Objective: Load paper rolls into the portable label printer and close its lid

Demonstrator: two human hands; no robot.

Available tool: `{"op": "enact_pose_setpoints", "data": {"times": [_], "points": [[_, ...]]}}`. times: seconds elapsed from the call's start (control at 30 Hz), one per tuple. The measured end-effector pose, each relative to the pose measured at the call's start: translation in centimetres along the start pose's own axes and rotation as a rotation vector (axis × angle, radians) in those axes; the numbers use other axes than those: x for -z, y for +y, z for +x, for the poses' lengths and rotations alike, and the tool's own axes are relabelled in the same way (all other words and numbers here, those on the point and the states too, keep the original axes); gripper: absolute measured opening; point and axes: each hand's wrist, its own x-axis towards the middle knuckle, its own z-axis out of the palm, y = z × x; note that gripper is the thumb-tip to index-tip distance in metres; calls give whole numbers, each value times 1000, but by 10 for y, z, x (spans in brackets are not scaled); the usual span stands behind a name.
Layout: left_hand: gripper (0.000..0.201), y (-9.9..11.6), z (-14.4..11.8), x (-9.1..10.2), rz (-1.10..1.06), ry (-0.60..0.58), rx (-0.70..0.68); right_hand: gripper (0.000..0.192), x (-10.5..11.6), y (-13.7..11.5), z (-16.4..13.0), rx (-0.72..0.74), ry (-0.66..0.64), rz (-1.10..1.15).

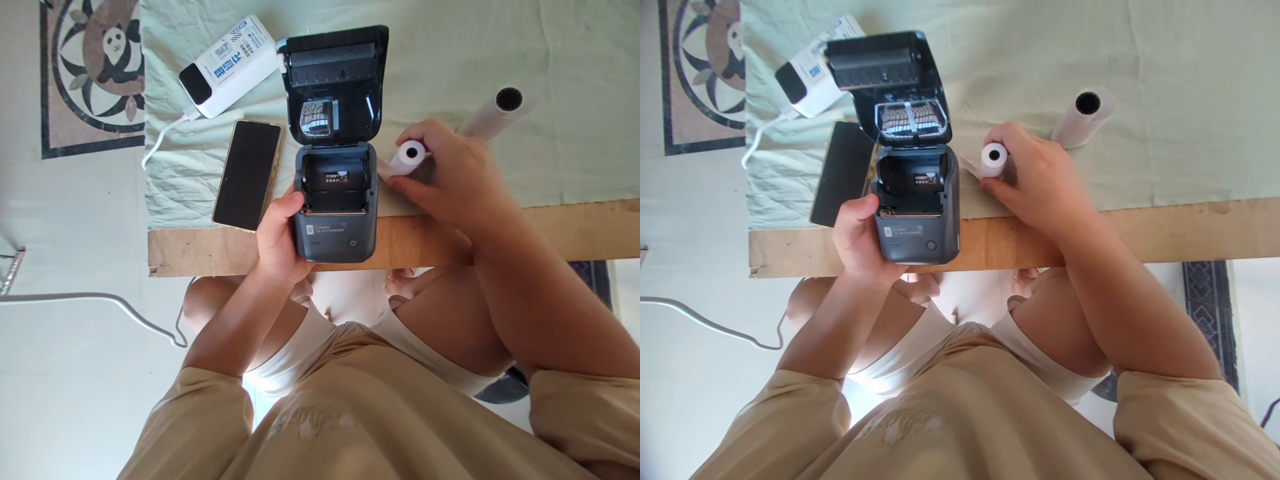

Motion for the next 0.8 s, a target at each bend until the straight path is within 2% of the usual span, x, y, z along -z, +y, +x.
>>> {"op": "enact_pose_setpoints", "data": {"times": [0.07,0.13,0.2,0.23,0.27,0.37,0.43,0.53,0.63,0.73,0.8], "points": [[20,2,-2,-2,-2,13,32,50,10,-4,-4,56,107,76],[21,3,-4,-4,-10,19,44,37,24,-3,-8,125,328,86],[23,3,-6,-5,-25,11,48,28,38,7,-8,123,522,-25],[23,3,-6,-6,-34,7,49,30,42,15,-6,89,565,-104],[22,3,-7,-7,-42,2,57,38,45,24,-3,29,535,-176],[21,3,-8,-8,-52,11,81,65,41,47,7,-232,317,-254],[23,3,-8,-8,-43,24,76,66,34,54,12,-360,239,-242],[25,1,-7,-7,-28,31,29,58,27,54,12,-423,223,-243],[23,1,-6,-5,-18,49,21,56,29,55,9,-384,254,-186],[21,0,-3,-3,-5,49,24,56,35,56,9,-191,443,-11],[22,-1,-1,-2,9,8,21,63,36,46,10,-67,467,159]]}}
